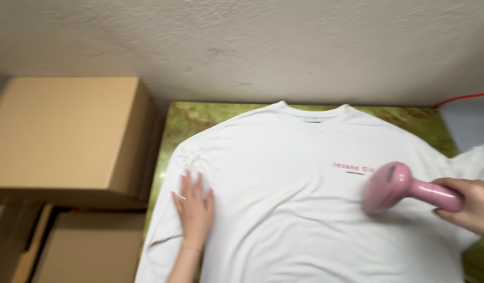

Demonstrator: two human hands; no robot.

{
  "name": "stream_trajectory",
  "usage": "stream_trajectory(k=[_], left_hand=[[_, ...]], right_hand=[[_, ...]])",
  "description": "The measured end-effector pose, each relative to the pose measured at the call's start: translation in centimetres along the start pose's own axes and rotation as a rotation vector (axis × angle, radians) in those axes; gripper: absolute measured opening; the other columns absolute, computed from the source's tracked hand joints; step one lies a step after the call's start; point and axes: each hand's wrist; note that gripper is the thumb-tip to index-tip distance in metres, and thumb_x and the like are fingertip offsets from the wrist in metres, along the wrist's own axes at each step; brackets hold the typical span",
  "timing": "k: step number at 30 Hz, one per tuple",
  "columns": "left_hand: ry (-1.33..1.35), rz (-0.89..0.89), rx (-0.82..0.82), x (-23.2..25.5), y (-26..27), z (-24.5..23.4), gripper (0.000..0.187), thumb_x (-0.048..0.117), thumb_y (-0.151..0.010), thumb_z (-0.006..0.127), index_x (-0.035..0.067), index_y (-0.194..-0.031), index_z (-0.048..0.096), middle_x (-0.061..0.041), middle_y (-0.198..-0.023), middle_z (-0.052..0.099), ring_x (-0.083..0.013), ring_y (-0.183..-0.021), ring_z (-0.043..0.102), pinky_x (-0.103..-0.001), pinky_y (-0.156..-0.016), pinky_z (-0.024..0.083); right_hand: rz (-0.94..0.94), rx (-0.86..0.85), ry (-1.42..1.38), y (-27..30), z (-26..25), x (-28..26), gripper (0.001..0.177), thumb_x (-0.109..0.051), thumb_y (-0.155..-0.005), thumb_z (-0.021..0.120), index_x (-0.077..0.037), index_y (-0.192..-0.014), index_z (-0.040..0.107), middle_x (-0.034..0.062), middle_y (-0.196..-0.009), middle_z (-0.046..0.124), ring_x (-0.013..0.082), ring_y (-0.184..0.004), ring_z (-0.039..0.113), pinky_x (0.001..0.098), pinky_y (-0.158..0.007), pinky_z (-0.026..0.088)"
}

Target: The person places a folded brown garment into a plastic bag, seals it, and puts the bag into a cardboard box. They then take a white long-sleeved shirt from a hanger and use a pink handheld steamer to smooth its surface on a table.

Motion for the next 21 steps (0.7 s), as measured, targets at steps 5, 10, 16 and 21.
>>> stream_trajectory(k=[5,10,16,21], left_hand=[[-0.014,0.052,-0.151,-1.6,4.7,-2.6,0.056,0.042,-0.110,0.043,0.027,-0.164,0.044,-0.007,-0.177,0.029,-0.0257,-0.164,0.021,-0.056,-0.130,0.009],[-0.152,0.179,0.047,-3.5,3.8,-1.9,0.049,0.039,-0.111,0.044,0.033,-0.160,0.053,-0.001,-0.173,0.041,-0.0214,-0.161,0.035,-0.054,-0.129,0.023],[-0.105,0.072,-0.217,-4.9,2.4,-2.2,0.050,0.048,-0.114,0.032,0.047,-0.163,0.040,0.008,-0.176,0.032,-0.0175,-0.163,0.024,-0.055,-0.132,0.013],[-0.146,0.115,-0.210,-6.4,1.9,-0.9,0.050,0.044,-0.115,0.033,0.044,-0.165,0.038,0.010,-0.178,0.029,-0.0150,-0.164,0.024,-0.054,-0.133,0.013]], right_hand=[[-0.155,-0.190,-0.139,3.1,-4.6,-23.9,0.068,-0.050,-0.066,0.091,-0.045,-0.131,0.074,-0.0197,-0.127,0.085,0.0098,-0.117,0.080,0.0306,-0.098,0.059],[-0.360,-0.201,-0.310,4.8,-2.5,-38.9,0.059,-0.047,-0.072,0.083,-0.039,-0.130,0.074,-0.0102,-0.126,0.082,0.0212,-0.115,0.075,0.0392,-0.094,0.056],[-0.493,-0.188,-0.219,6.1,-0.3,-44.4,0.067,-0.039,-0.081,0.089,-0.026,-0.142,0.068,0.0034,-0.119,0.080,0.0257,-0.118,0.075,0.0413,-0.105,0.056],[-0.417,-0.187,-0.061,6.5,-2.0,-39.6,0.070,-0.039,-0.076,0.093,-0.032,-0.142,0.069,0.0020,-0.127,0.078,0.0302,-0.124,0.073,0.0439,-0.105,0.060]])
Point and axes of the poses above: each hand's wrist, its own y-axis away from the middle knuckle, its own z-axis out of the palm, x = y × z
